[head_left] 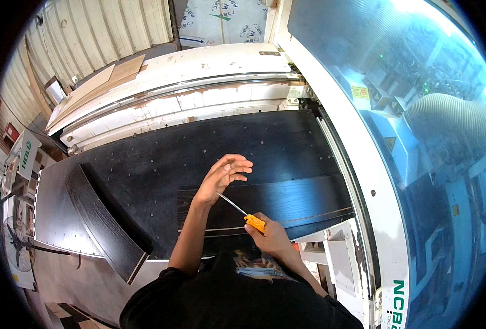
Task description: The person places wooden boards into a woodworking machine and then moves them to a stack on the floor.
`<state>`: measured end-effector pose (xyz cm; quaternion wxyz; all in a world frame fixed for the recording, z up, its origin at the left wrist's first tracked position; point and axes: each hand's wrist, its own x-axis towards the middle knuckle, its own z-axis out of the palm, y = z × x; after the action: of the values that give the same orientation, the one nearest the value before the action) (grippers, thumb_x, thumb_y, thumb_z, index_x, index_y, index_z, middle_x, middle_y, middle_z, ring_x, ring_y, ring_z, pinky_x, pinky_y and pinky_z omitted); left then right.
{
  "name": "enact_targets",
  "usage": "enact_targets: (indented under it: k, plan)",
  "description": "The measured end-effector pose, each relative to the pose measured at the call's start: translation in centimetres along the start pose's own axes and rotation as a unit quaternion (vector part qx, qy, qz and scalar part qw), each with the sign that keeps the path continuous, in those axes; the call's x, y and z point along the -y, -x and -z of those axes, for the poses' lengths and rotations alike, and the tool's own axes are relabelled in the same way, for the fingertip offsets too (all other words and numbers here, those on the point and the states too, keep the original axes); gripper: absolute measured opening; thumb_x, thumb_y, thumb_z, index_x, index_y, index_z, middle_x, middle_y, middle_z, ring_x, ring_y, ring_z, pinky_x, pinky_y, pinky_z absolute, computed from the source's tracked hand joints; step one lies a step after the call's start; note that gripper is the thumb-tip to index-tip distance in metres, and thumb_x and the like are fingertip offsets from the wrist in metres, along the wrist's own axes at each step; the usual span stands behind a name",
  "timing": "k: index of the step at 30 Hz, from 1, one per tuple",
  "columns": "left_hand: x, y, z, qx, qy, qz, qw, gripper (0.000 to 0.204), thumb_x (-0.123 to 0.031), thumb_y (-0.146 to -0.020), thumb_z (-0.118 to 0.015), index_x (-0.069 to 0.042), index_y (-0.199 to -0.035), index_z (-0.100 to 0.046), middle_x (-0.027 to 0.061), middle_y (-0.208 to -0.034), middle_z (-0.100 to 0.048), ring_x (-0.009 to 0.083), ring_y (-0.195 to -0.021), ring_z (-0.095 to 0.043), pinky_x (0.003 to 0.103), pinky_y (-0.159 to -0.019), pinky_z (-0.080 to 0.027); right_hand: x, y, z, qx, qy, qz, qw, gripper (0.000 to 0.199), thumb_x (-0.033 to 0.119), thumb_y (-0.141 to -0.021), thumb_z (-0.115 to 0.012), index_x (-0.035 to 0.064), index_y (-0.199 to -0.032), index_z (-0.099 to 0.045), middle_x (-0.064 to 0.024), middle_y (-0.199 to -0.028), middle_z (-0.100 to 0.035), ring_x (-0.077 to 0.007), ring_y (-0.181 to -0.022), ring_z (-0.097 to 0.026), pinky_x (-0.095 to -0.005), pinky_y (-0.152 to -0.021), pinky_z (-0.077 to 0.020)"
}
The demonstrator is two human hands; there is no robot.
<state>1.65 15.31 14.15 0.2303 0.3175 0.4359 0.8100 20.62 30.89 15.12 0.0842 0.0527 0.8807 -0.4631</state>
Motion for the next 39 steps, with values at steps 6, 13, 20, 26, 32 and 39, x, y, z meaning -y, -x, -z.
enact_targets:
  k: [6, 13, 20, 26, 32, 39]
  plan:
    - [0.1, 0.4, -0.1, -0.013, 0.025, 0.042, 0.999, 0.045, -0.04, -0.107, -0.044, -0.005, -0.133, -0.055, 0.0188, -0.13, -0.063, 0.0264, -0.119, -0.063, 0.04, -0.098, -0.052, -0.5, -0.2, -0.4, -0.034, 0.001, 0.015, 0.999, 0.039, 0.042, -0.101, -0.058, 0.0074, -0.118, -0.06, -0.023, -0.089, -0.071, -0.0452, -0.087, -0.069, -0.052, -0.077, -0.0533]
    - [0.3, 0.4, -0.2, -0.001, -0.097, 0.049, 0.994, 0.051, -0.046, -0.105, -0.05, -0.006, -0.135, -0.056, 0.0151, -0.128, -0.066, 0.0242, -0.12, -0.063, 0.041, -0.1, -0.05, -0.9, -0.3, -0.6, -0.056, 0.013, 0.002, 0.998, 0.038, 0.042, -0.1, -0.059, 0.0061, -0.114, -0.06, -0.0233, -0.088, -0.07, -0.0459, -0.088, -0.069, -0.0516, -0.076, -0.0525]
    - [0.1, 0.5, -0.4, 0.009, -0.124, 0.053, 0.991, 0.049, -0.043, -0.103, -0.053, -0.007, -0.136, -0.056, 0.0135, -0.127, -0.066, 0.0241, -0.12, -0.062, 0.042, -0.101, -0.05, -0.6, -0.3, -0.7, -0.047, 0.029, -0.003, 0.998, 0.041, 0.045, -0.1, -0.058, 0.0068, -0.116, -0.06, -0.0239, -0.089, -0.071, -0.0464, -0.089, -0.069, -0.053, -0.077, -0.0531]
    - [-0.7, 0.4, 0.1, -0.047, -0.086, 0.052, 0.994, 0.049, -0.046, -0.104, -0.053, -0.006, -0.132, -0.057, 0.0149, -0.124, -0.067, 0.024, -0.115, -0.064, 0.039, -0.098, -0.051, -0.2, 0.0, -0.5, 0.015, 0.018, -0.001, 1.0, 0.046, 0.047, -0.1, -0.058, 0.0066, -0.122, -0.06, -0.0237, -0.091, -0.071, -0.045, -0.089, -0.07, -0.0508, -0.079, -0.0541]
    - [-1.0, -0.1, 0.6, -0.204, -0.118, 0.072, 0.969, 0.033, -0.036, -0.109, -0.047, -0.008, -0.116, -0.064, 0.0079, -0.108, -0.071, 0.0163, -0.099, -0.067, 0.033, -0.088, -0.053, 0.4, 0.0, -0.4, 0.108, 0.031, 0.008, 0.994, 0.053, 0.05, -0.099, -0.057, 0.0053, -0.128, -0.06, -0.0243, -0.096, -0.072, -0.0424, -0.093, -0.07, -0.0485, -0.084, -0.0544]
    - [0.2, -0.1, 1.7, -0.249, -0.141, 0.081, 0.955, 0.027, -0.033, -0.108, -0.05, -0.011, -0.109, -0.066, 0.0052, -0.103, -0.073, 0.0129, -0.092, -0.066, 0.031, -0.084, -0.052, 1.0, 0.0, -0.3, 0.157, 0.047, -0.023, 0.986, 0.062, 0.051, -0.099, -0.057, 0.0015, -0.136, -0.058, -0.0266, -0.11, -0.071, -0.0395, -0.103, -0.069, -0.0463, -0.092, -0.053]
